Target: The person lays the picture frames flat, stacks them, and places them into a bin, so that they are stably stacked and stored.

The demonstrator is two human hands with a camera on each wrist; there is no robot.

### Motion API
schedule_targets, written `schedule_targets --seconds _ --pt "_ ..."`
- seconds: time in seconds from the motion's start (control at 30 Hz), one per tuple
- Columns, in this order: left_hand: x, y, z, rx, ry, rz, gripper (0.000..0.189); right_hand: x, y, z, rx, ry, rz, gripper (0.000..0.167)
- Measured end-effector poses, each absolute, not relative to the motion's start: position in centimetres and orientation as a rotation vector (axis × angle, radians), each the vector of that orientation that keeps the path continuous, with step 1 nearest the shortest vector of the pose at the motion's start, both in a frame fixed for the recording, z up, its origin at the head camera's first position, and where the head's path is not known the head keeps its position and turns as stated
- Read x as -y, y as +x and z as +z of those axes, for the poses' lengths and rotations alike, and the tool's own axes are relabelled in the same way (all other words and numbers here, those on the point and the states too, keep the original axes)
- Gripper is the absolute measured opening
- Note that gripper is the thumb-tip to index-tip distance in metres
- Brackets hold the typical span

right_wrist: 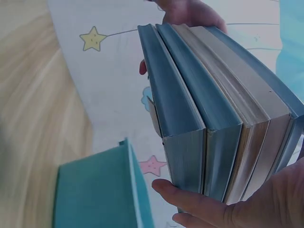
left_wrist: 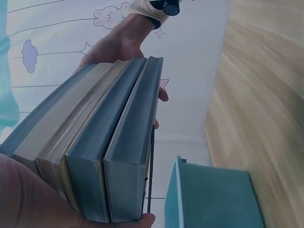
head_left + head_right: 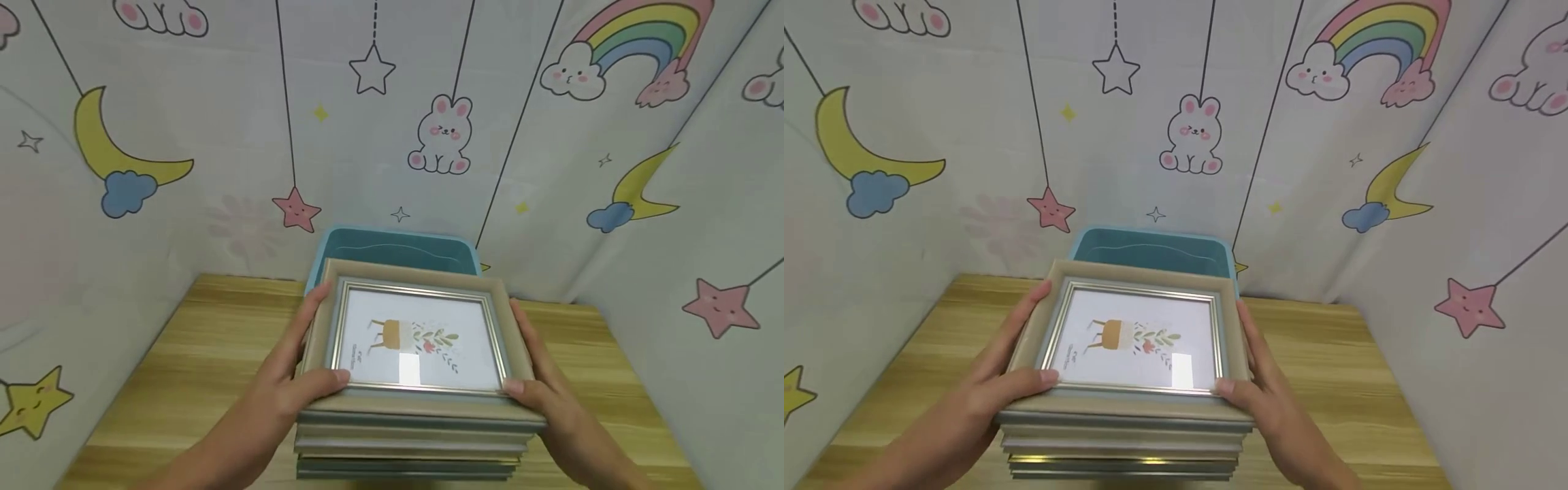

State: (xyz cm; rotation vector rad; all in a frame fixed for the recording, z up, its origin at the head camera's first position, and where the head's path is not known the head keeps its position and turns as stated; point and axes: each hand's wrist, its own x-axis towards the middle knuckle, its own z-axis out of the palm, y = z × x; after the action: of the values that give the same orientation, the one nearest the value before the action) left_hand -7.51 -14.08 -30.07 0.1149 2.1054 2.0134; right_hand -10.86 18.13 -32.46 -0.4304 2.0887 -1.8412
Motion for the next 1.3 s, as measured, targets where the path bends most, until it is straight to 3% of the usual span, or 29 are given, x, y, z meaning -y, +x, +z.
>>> schedule_targets --seconds 0.17,0.57,0.93,1.3 --pt "14.3 -9.3 -28.1 -2.125 0.190 2.026 0.083 -17.9 -12.5 -30.5 -2.082 -0.553 -1.874 0.077" --pt "14.3 -14.5 -25.4 -2.118 0.303 2.119 0.087 -16.3 -16.8 -27.0 -2.136 -0.560 -1.884 0.075" --pt "14.8 -21.5 -27.2 -2.080 0.329 2.179 0.085 -15.0 -22.7 -27.3 -2.156 -0.493 -1.894 0.078" --pt "14.9 -27.7 -30.4 -2.072 0.312 2.179 0.084 -15.0 -29.2 -30.5 -2.065 -0.454 -1.925 0.080"
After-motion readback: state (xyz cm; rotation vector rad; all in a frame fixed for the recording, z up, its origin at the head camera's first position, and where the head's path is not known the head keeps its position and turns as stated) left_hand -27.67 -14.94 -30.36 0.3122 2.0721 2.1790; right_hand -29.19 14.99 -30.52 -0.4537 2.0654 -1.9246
